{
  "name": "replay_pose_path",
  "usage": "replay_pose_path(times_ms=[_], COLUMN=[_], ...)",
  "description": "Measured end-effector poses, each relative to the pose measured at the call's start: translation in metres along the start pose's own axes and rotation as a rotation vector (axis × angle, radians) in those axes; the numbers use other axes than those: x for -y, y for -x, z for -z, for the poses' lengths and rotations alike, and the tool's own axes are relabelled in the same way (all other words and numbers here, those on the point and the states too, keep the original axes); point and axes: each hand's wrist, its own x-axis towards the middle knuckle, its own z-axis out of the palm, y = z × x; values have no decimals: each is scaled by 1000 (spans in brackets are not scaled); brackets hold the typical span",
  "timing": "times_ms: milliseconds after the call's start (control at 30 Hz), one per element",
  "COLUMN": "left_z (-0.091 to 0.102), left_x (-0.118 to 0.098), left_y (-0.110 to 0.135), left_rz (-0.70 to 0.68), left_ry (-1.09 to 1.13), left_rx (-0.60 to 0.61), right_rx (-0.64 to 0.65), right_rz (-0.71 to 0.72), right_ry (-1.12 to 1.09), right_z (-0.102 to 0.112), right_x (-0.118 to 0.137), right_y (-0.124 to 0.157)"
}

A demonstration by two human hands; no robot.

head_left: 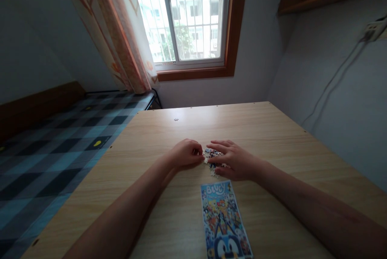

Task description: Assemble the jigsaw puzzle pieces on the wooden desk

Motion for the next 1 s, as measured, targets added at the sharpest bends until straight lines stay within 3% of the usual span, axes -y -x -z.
replay_pose_path(times_ms=[200,633,1000], left_z=[-2,-3,-1], left_x=[-1,15,19], left_y=[0,0,-1], left_rz=[27,80,101], left_ry=[-28,182,201], left_rx=[22,8,57], right_rx=[-53,-117,-232], right_rz=[1,14,-64], right_ry=[-9,-4,2], right_z=[-1,-3,-9], right_x=[-4,-7,-19], right_y=[1,0,3])
